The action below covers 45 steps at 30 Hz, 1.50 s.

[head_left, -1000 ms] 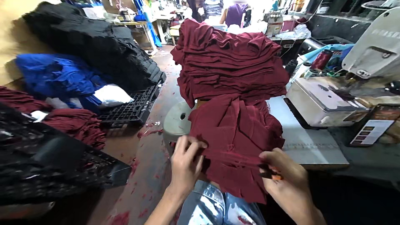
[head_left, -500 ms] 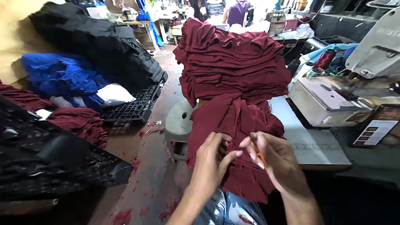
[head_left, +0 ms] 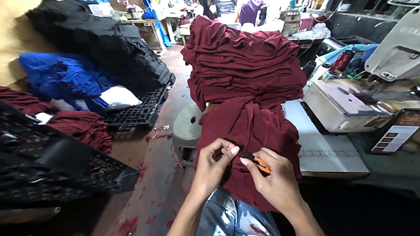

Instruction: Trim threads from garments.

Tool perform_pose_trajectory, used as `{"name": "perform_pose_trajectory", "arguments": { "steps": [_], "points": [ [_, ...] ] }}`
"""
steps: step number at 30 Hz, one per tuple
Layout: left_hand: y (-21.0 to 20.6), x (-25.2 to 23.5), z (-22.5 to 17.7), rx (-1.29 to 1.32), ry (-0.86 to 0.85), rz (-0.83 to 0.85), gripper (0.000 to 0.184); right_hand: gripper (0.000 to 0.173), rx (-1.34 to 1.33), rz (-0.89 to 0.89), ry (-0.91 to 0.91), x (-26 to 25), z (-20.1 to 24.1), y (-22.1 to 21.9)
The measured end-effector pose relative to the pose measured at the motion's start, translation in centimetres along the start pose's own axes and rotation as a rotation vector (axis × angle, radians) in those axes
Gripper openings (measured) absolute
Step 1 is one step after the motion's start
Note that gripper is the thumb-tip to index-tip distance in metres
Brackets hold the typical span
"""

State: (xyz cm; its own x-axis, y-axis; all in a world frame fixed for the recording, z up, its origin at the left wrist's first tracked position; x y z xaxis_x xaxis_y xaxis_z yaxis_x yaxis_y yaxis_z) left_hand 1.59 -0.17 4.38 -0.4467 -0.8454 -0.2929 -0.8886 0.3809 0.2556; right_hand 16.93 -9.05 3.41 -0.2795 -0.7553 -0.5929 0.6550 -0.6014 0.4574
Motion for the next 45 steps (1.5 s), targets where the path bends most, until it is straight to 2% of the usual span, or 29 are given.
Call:
{"name": "perform_pose_trajectory", "arguments": {
  "steps": [5,9,13,15,17,19,20,22,23,25,28,31,33,38,42,45],
  "points": [
    [0.5,-0.2,-0.4,0.067,0.059,-0.032,0.008,0.036,0.007,-0.023,0.032,-0.4,-0.6,0.2],
    [0.7,-0.1,-0.7,0.077,0.074,-0.035,0.007,0.036,-0.025,0.060,-0.029,-0.9,0.5,0.7],
    [0.6,-0.2,-1.0,0.065,0.068,-0.055,0.007,0.034,0.088,0.029,0.094,-1.3,1.1,-0.5],
    [1.3,-0.3,-1.0,0.047,0.024,-0.037,0.006,0.034,0.102,0.018,0.090,-1.5,0.7,-0.6],
    [3.9,-0.1,-1.3,-0.041,-0.106,0.112,0.009,0.033,-0.018,0.030,0.009,-1.7,0.3,0.3],
    [8.0,0.4,-1.6,-0.276,-0.251,0.420,0.024,0.031,-0.302,0.057,-0.072,-1.8,-0.4,1.9],
    [9.7,0.7,-1.8,-0.438,-0.288,0.506,0.029,0.029,-0.456,0.080,-0.102,-1.7,-0.8,2.8],
    [10.8,1.5,-2.2,-0.764,-0.326,0.393,0.030,0.029,-0.674,0.122,-0.144,-1.5,-1.2,4.1],
    [10.3,1.6,-2.5,-0.823,-0.349,0.304,0.026,0.031,-0.741,0.138,-0.154,-1.4,-1.1,4.3],
    [7.8,1.4,-3.5,-0.760,-0.427,0.199,0.019,0.032,-0.826,0.146,-0.159,-1.1,-0.7,4.1],
    [2.9,0.9,-3.9,-0.678,-0.496,0.209,0.015,0.032,-0.862,0.120,-0.181,-0.6,-0.6,3.5],
    [-0.5,0.3,-2.0,-0.674,-0.419,0.206,0.021,0.030,-0.866,0.088,-0.226,0.0,-0.9,2.9],
    [-1.2,0.4,-1.3,-0.654,-0.342,0.209,0.020,0.028,-0.835,0.065,-0.239,0.5,-1.3,2.7],
    [0.7,0.2,-1.7,-0.331,-0.071,0.365,0.016,0.028,-0.622,0.078,-0.136,1.7,-2.0,2.4],
    [1.2,0.0,-1.7,-0.194,0.025,0.356,0.012,0.033,-0.388,0.067,-0.004,2.2,-1.9,1.8],
    [1.2,0.0,-1.6,-0.124,0.061,0.345,0.011,0.032,-0.302,0.032,0.016,2.1,-1.6,1.3]
  ]
}}
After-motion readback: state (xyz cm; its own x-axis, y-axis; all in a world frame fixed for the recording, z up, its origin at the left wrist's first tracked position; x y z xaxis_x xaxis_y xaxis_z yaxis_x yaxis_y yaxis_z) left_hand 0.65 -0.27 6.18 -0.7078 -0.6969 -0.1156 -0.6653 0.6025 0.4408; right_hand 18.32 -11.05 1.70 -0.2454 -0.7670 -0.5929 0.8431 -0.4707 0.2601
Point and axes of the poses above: each hand's wrist, its own x-axis away from the middle knuckle, its own y-axis out of the back of the hand, z = x × y, the point moved 1 cm from there along -x, towards the middle knuckle, and after that the axes turned 13 degrees about -x, right-handed, at the moved point
